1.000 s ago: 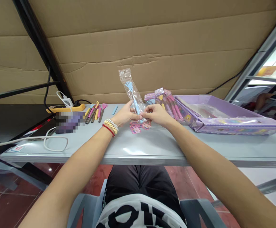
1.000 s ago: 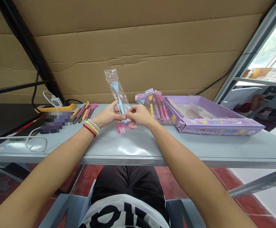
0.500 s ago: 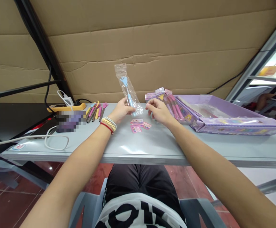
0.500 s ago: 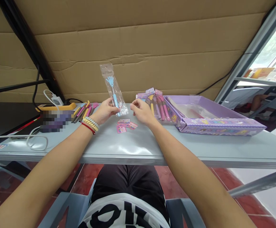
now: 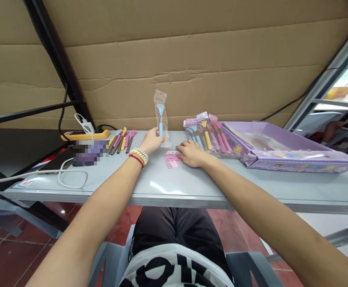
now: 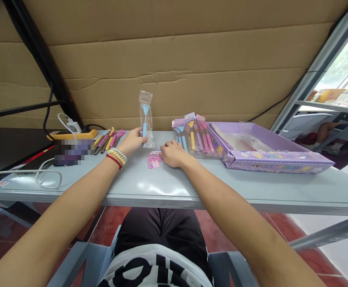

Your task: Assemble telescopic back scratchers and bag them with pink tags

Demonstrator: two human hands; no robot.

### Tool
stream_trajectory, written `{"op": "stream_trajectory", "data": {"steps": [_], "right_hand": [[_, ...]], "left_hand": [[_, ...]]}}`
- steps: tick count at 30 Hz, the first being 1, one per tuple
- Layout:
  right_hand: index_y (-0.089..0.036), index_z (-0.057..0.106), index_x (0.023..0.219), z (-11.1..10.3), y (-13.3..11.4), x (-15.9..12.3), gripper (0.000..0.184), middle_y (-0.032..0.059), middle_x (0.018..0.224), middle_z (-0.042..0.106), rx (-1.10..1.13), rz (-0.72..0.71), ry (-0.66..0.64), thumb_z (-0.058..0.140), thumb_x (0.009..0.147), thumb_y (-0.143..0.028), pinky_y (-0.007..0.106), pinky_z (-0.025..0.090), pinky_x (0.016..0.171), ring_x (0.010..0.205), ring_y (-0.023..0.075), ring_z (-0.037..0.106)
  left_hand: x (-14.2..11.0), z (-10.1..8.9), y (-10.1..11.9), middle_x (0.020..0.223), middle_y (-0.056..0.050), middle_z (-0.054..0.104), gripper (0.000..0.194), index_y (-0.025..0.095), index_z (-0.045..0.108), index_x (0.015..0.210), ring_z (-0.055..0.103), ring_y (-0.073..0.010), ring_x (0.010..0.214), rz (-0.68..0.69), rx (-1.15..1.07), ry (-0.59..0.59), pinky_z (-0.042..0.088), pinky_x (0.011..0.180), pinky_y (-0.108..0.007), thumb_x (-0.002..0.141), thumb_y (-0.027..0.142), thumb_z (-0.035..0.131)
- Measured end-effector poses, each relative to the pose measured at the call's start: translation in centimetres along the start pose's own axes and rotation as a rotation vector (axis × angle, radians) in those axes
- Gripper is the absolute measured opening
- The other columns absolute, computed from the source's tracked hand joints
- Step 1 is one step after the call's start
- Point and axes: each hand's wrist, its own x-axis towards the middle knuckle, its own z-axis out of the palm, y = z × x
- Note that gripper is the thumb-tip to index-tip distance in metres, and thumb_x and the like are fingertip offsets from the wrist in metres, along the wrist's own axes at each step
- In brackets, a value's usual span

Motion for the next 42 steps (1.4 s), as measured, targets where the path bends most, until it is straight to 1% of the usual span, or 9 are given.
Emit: {"op": "stream_trajectory", "data": {"steps": [5,8,12,14,20,25,32,36,42], "right_hand": [[-0.016,0.059,0.123,0.3,0.3,0.4,0.038,0.0153,0.126,0.053,0.054,0.040,-0.034,0.039,0.096,-0.035,0.047,0.033,0.096,0.117,0.0338,0.041],[-0.013,0.059,0.117,0.2,0.5,0.6,0.035,0.0150,0.120,0.057,0.127,0.059,0.035,0.052,0.089,-0.033,0.041,0.037,0.092,0.113,0.0316,0.045],[-0.013,0.065,0.091,-0.5,1.2,0.5,0.014,0.0080,0.092,0.066,0.290,0.038,0.146,0.058,0.082,-0.021,0.028,0.040,0.074,0.088,0.0205,0.056],[-0.014,0.064,0.080,-1.2,1.7,0.3,0.010,0.0043,0.077,0.065,0.395,0.076,0.195,0.055,0.081,-0.018,0.025,0.039,0.065,0.072,0.0153,0.055],[-0.015,0.061,0.068,-3.0,3.1,-0.6,0.011,-0.0018,0.057,0.054,0.609,0.206,0.525,0.058,0.073,-0.024,0.024,0.034,0.056,0.055,0.0114,0.045],[-0.017,0.055,0.070,-3.5,4.0,-0.6,0.011,-0.0005,0.060,0.055,0.659,0.274,0.787,0.054,0.074,-0.026,0.025,0.035,0.056,0.055,0.0120,0.045],[-0.019,0.050,0.071,-2.5,6.2,-0.5,0.008,0.0017,0.065,0.058,0.453,0.362,0.902,0.054,0.077,-0.024,0.027,0.038,0.060,0.059,0.0152,0.052],[-0.019,0.053,0.072,-2.1,7.0,-0.6,0.006,0.0030,0.065,0.061,0.304,0.404,0.900,0.053,0.077,-0.023,0.027,0.036,0.061,0.061,0.0175,0.054],[-0.019,0.055,0.070,-2.0,6.6,-0.6,0.008,0.0053,0.068,0.065,0.230,0.417,0.864,0.055,0.076,-0.023,0.028,0.038,0.062,0.064,0.0196,0.057]], "left_hand": [[0.0,0.0,0.0,0.074,-0.003,0.062,0.036,0.011,0.062,0.098,0.053,-0.0136,0.067,0.009,0.015,-0.006,0.042,0.065,-0.025,0.062,0.006,0.063],[0.0,0.0,-0.1,0.076,-0.003,0.063,0.043,0.010,0.060,0.106,0.053,-0.0129,0.066,0.015,0.039,-0.029,0.041,0.061,-0.024,0.063,0.006,0.059],[0.0,-0.1,0.1,0.075,-0.003,0.062,0.046,0.009,0.059,0.108,0.053,-0.0122,0.063,0.010,0.033,-0.063,0.040,0.058,-0.023,0.062,0.005,0.058],[-0.1,-0.3,0.3,0.073,-0.003,0.062,0.045,0.008,0.060,0.106,0.052,-0.0112,0.060,0.005,0.017,-0.098,0.039,0.056,-0.023,0.061,0.005,0.059],[-0.9,-0.4,1.0,0.072,-0.001,0.062,0.055,0.010,0.058,0.114,0.052,-0.0102,0.057,-0.012,-0.065,-0.275,0.039,0.054,-0.022,0.059,0.005,0.062],[-1.5,-0.8,1.7,0.068,0.002,0.063,0.056,0.015,0.064,0.108,0.055,-0.0108,0.058,-0.064,-0.088,-0.509,0.040,0.052,-0.021,0.054,0.004,0.061],[-1.6,-1.9,1.6,0.075,-0.002,0.068,0.054,0.011,0.065,0.105,0.059,-0.0120,0.060,-0.169,-0.141,-0.640,0.045,0.055,-0.023,0.051,0.006,0.067],[-1.5,-1.9,1.6,0.077,-0.004,0.069,0.058,0.011,0.064,0.110,0.060,-0.0124,0.062,-0.144,-0.126,-0.674,0.045,0.055,-0.022,0.052,0.007,0.070],[-1.7,-1.7,1.7,0.078,-0.004,0.069,0.058,0.013,0.065,0.113,0.058,-0.0117,0.060,-0.068,-0.072,-0.746,0.044,0.054,-0.022,0.056,0.012,0.071]]}}
